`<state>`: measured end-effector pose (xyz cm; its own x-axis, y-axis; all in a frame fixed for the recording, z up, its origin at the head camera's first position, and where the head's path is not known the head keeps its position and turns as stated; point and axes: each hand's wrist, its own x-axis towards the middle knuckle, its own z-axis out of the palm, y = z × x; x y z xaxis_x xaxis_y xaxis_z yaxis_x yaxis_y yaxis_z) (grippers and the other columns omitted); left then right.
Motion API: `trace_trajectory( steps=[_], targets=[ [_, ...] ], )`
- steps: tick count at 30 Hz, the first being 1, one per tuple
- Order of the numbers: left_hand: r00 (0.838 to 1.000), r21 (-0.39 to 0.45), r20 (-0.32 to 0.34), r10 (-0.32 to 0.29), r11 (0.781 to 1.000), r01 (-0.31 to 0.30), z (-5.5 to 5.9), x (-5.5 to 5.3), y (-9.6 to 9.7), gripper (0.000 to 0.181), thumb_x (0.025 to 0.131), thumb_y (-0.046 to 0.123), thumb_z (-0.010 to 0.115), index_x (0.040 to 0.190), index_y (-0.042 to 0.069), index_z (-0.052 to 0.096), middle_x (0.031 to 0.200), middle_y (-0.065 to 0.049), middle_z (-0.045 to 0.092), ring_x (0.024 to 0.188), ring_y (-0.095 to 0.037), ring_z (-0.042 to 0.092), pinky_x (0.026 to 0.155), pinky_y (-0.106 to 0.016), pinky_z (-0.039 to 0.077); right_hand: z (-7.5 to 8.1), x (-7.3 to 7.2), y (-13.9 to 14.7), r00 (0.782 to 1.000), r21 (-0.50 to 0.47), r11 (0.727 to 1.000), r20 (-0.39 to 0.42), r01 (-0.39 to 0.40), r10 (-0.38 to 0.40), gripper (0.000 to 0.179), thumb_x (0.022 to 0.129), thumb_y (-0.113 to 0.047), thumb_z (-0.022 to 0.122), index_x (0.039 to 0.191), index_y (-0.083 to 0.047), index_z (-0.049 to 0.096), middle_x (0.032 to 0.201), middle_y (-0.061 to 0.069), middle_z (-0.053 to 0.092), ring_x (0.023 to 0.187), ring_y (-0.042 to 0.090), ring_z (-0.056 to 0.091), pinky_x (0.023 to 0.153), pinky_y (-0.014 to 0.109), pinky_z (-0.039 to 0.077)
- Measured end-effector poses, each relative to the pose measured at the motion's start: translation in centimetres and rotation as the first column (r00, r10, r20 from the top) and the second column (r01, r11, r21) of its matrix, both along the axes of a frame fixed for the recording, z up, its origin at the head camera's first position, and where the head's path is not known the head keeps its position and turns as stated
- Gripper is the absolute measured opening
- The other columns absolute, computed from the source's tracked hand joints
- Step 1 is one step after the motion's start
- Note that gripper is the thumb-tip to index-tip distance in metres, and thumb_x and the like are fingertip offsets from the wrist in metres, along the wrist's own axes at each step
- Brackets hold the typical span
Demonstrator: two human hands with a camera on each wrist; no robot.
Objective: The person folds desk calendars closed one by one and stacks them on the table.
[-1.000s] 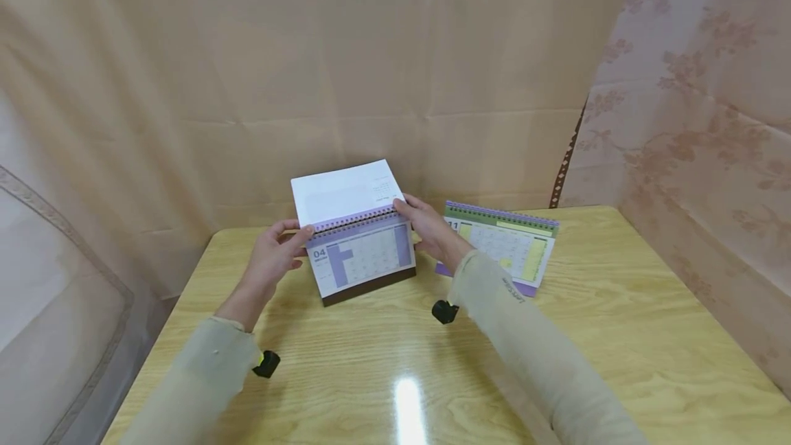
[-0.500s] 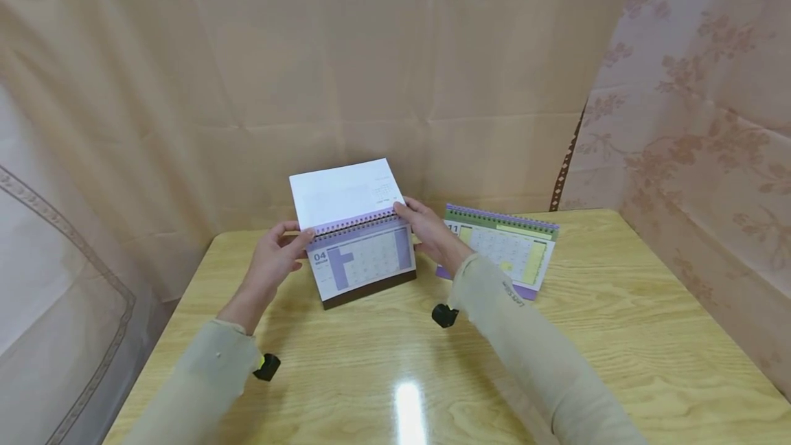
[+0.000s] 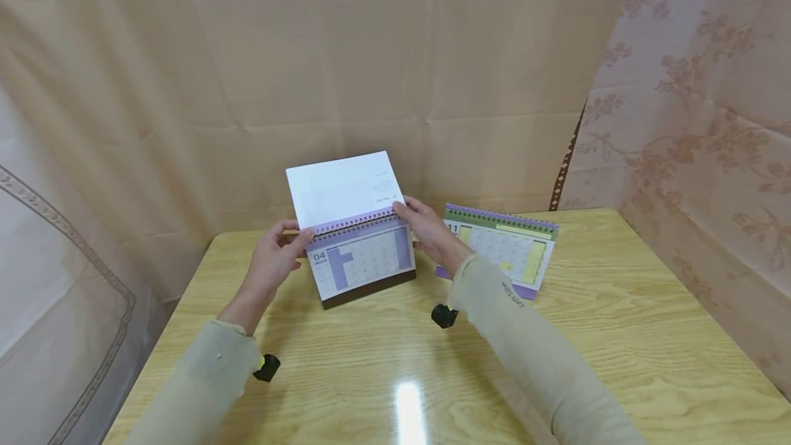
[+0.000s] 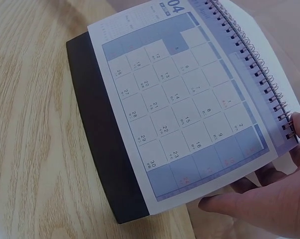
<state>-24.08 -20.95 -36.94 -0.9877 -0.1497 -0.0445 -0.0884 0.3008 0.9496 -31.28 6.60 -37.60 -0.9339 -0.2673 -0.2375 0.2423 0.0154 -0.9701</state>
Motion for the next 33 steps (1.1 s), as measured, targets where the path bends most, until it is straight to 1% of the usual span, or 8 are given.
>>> trace_trajectory(
  steps=[2,4,11,15,18,24,28,33],
  targets=[
    [1.000,-0.002,-0.003,0.003,1.000,-0.003,0.00,-0.02,0.04,0.043,0.101,0.037,0.064,0.130,0.007,0.055,0.118,-0.016,0.065,0.088,-0.019,0.064,0.074,-0.031,0.050,-0.07,-0.05,-0.02,1.000,-0.003,1.000,-0.004,0.006,-0.006,0.048,0.105,-0.044,0.054,0.150,-0.029,0.048,0.150,0.002,0.048,0.147,0.028,0.029,0.116,0.064,0.021],
    [1.000,-0.004,-0.002,0.005,1.000,-0.005,-0.03,-0.06,0.04,0.043,0.101,0.037,0.064,0.130,0.007,0.055,0.118,-0.016,0.065,0.089,-0.019,0.064,0.074,-0.031,0.050,-0.12,-0.08,-0.08,1.000,-0.001,1.000,-0.010,0.014,-0.014,0.048,0.104,-0.043,0.055,0.149,-0.029,0.048,0.150,0.002,0.047,0.148,0.028,0.028,0.116,0.065,0.020],
    [1.000,-0.002,-0.001,0.006,1.000,-0.006,-0.06,-0.02,0.14,0.040,0.102,0.036,0.063,0.129,0.007,0.056,0.118,-0.016,0.064,0.089,-0.020,0.064,0.077,-0.035,0.051,-0.19,-0.14,-0.23,0.998,0.006,0.999,-0.031,0.047,-0.047,0.043,0.104,-0.042,0.056,0.144,-0.026,0.053,0.151,0.001,0.047,0.149,0.030,0.026,0.115,0.068,0.016],
    [1.000,-0.017,-0.005,0.005,1.000,-0.005,0.03,0.03,0.16,0.041,0.102,0.036,0.063,0.128,0.006,0.056,0.119,-0.017,0.064,0.090,-0.021,0.064,0.077,-0.035,0.051,-0.24,-0.18,-0.24,0.998,-0.002,0.998,-0.033,0.057,-0.057,0.041,0.104,-0.041,0.057,0.141,-0.024,0.056,0.148,0.001,0.049,0.148,0.030,0.029,0.114,0.069,0.016],
    [1.000,-0.028,-0.006,0.005,1.000,-0.005,0.11,0.07,0.22,0.040,0.102,0.037,0.062,0.128,0.006,0.056,0.120,-0.017,0.064,0.091,-0.022,0.064,0.079,-0.037,0.051,-0.19,-0.13,-0.21,0.997,-0.004,0.998,-0.041,0.059,-0.059,0.039,0.104,-0.041,0.057,0.137,-0.022,0.058,0.143,0.002,0.052,0.146,0.029,0.032,0.114,0.070,0.016],
    [1.000,-0.044,-0.008,0.001,0.999,-0.001,-0.01,0.08,0.25,0.038,0.103,0.036,0.061,0.126,0.006,0.056,0.120,-0.016,0.063,0.093,-0.023,0.065,0.081,-0.039,0.051,-0.24,-0.10,-0.21,0.997,-0.006,0.998,-0.054,0.059,-0.060,0.034,0.104,-0.041,0.058,0.129,-0.019,0.060,0.136,0.003,0.056,0.142,0.027,0.037,0.114,0.069,0.017],
    [1.000,-0.056,-0.023,-0.007,0.998,0.006,-0.07,0.13,0.22,0.039,0.103,0.036,0.061,0.127,0.005,0.057,0.120,-0.017,0.063,0.094,-0.025,0.065,0.082,-0.041,0.052,-0.39,-0.13,-0.20,0.996,-0.003,0.998,-0.063,0.056,-0.056,0.033,0.104,-0.041,0.057,0.127,-0.018,0.061,0.133,0.003,0.058,0.140,0.027,0.039,0.114,0.069,0.018],
    [0.999,-0.071,-0.037,-0.007,0.997,0.005,-0.21,0.15,0.22,0.040,0.103,0.037,0.061,0.126,0.005,0.057,0.122,-0.018,0.064,0.094,-0.026,0.065,0.078,-0.036,0.052,-0.51,-0.12,-0.16,0.996,0.003,0.999,-0.071,0.052,-0.051,0.034,0.104,-0.041,0.056,0.128,-0.018,0.060,0.132,0.004,0.059,0.136,0.026,0.042,0.114,0.067,0.019]
  ],
)
